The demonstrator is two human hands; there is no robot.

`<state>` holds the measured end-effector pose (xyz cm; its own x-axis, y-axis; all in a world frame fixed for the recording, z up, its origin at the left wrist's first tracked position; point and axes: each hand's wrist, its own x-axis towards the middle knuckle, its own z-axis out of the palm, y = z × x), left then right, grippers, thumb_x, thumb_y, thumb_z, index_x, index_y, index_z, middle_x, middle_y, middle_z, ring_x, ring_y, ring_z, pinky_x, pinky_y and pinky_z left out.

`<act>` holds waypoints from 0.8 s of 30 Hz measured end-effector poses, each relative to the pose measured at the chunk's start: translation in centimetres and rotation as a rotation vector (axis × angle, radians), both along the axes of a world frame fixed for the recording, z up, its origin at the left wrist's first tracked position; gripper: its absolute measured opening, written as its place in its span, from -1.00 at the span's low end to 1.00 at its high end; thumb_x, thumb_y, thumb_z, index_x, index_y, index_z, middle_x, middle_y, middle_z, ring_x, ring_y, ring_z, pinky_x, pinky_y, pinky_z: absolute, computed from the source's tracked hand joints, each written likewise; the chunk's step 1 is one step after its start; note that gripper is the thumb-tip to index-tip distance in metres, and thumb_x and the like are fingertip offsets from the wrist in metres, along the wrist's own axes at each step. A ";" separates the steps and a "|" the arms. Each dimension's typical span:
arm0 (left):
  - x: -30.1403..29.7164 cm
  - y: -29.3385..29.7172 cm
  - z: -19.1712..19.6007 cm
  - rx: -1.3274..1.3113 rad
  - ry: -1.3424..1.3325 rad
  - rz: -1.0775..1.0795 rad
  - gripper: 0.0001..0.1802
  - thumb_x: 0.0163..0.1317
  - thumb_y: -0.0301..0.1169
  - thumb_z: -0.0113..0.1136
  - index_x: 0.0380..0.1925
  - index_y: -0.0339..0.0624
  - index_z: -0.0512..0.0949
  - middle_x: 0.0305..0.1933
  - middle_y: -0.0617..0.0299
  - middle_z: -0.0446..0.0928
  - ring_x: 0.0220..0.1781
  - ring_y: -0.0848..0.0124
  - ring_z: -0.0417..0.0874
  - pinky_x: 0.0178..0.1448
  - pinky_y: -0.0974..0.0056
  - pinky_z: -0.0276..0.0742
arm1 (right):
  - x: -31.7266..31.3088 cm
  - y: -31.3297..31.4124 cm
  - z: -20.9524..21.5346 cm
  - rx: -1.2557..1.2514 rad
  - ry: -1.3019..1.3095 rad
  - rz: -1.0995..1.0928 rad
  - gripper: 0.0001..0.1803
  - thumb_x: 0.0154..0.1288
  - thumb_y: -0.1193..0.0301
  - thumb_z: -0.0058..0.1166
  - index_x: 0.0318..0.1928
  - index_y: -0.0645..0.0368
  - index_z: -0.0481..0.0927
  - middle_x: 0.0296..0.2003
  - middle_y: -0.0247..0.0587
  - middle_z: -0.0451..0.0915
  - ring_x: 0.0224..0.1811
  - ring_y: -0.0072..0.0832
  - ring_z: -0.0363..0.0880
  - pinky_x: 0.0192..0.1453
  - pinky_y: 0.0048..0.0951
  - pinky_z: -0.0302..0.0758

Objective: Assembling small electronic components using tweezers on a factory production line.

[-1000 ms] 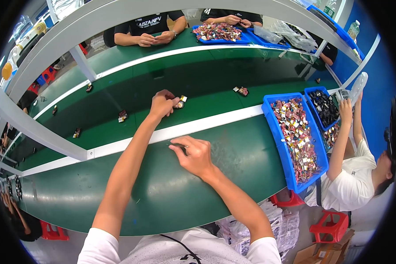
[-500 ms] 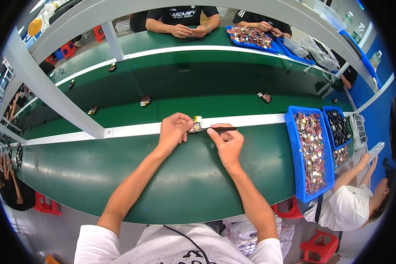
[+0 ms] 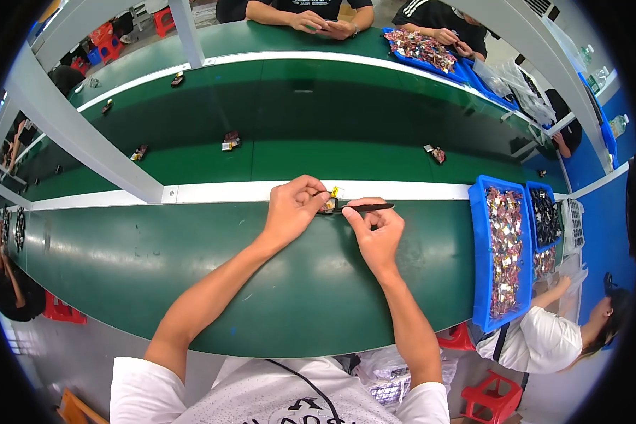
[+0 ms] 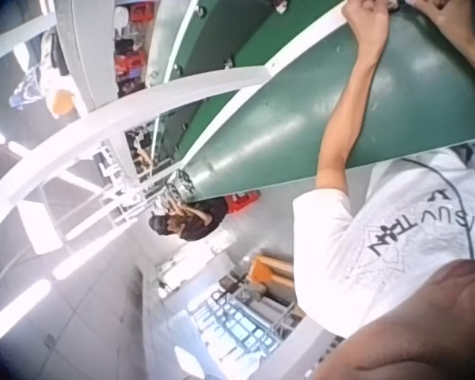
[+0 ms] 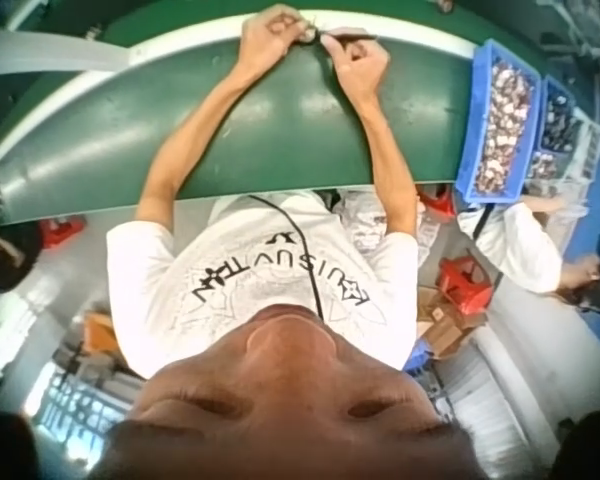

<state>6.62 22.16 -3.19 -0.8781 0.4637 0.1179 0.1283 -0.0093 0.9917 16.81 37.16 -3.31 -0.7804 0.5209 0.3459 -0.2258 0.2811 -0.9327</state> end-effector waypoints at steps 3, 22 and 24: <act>0.1 0.0 0.4 -0.020 0.036 0.006 -0.90 0.32 -0.55 0.32 -0.22 -0.37 0.64 -0.47 0.26 0.68 -0.60 0.69 0.47 -0.57 0.48 0.28 | 0.1 0.1 0.2 0.053 -0.057 -0.007 -0.86 0.19 0.58 0.42 -0.23 0.27 0.74 -0.70 -0.59 0.32 -0.66 -0.82 0.10 -0.56 -0.60 0.02; 0.4 -0.1 0.6 -0.011 0.015 -0.040 -0.90 0.28 -0.61 0.35 -0.22 -0.40 0.67 -0.49 0.32 0.62 -0.55 0.74 0.45 -0.43 0.51 0.38 | -0.2 0.6 -0.2 -0.249 -0.040 0.082 -0.90 0.27 0.67 0.32 -0.21 0.36 0.70 -0.44 -0.41 0.63 -0.52 -0.81 0.40 -0.48 -0.66 0.29; 0.4 -0.1 0.6 0.002 0.014 -0.048 -0.90 0.28 -0.61 0.35 -0.21 -0.40 0.67 -0.49 0.33 0.61 -0.54 0.74 0.45 -0.43 0.51 0.37 | -0.1 0.6 0.3 -0.336 -0.040 0.121 -0.90 0.30 0.71 0.26 -0.18 0.43 0.67 -0.28 -0.19 0.72 -0.33 -0.65 0.65 -0.25 -0.62 0.56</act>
<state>7.03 22.04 -2.62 -0.8531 0.5050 0.1310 0.1415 -0.0177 0.9898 16.67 37.71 -2.99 -0.8530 0.5031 0.1388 -0.2001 -0.0696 -0.9773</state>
